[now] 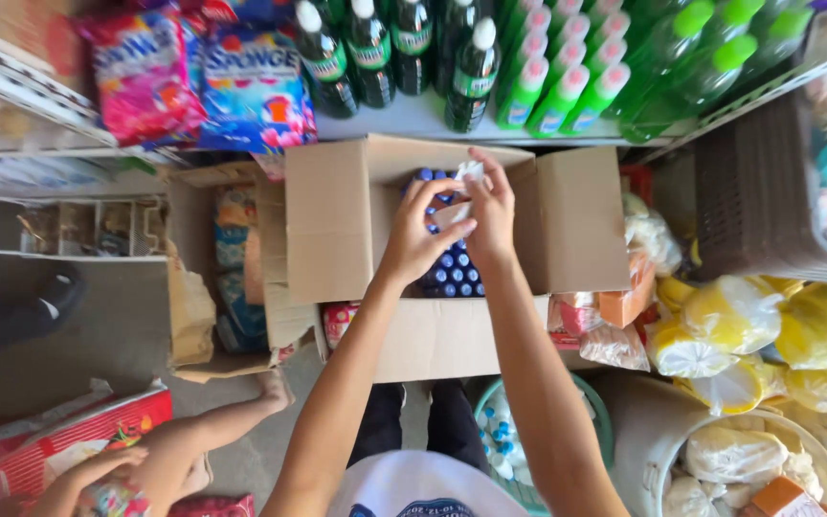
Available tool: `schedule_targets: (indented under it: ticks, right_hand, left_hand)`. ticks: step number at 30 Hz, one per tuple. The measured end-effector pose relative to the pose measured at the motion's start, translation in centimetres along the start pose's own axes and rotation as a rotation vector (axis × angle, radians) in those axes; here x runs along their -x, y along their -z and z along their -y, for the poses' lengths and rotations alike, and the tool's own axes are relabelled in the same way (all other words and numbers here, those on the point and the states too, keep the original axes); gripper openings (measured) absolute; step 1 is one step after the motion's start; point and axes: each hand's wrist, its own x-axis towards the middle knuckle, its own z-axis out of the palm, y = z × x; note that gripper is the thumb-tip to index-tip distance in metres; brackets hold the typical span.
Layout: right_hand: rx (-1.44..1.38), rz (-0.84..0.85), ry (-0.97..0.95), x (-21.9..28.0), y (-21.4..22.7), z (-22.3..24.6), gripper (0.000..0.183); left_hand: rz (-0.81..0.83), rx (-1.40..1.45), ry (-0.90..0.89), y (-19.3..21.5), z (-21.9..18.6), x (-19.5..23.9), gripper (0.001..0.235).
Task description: Wiping blue spray bottles with a cloth and organizing them in a box before restocking them on a retail shelf.
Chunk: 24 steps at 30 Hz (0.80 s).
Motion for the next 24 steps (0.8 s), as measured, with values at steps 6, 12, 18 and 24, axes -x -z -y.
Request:
schedule_targets:
  ticks: [6, 12, 18, 24]
  right_hand:
    - [-0.311, 0.160, 0.113, 1.1, -5.5, 11.3, 0.029]
    - [0.363, 0.488, 0.578, 3.6, -5.4, 15.6, 0.042]
    - [0.725, 0.380, 0.852, -3.6, -4.6, 18.6, 0.027]
    - [0.854, 0.284, 1.020, -11.8, -7.3, 21.4, 0.032]
  left_hand:
    - [-0.149, -0.051, -0.285, 1.7, -11.0, -5.8, 0.023]
    - [-0.208, 0.057, -0.270, 4.3, -15.0, -9.0, 0.024]
    - [0.020, 0.096, -0.226, 5.4, -14.9, -11.9, 0.031]
    - [-0.021, -0.195, -0.347, 7.0, -17.1, -16.8, 0.025]
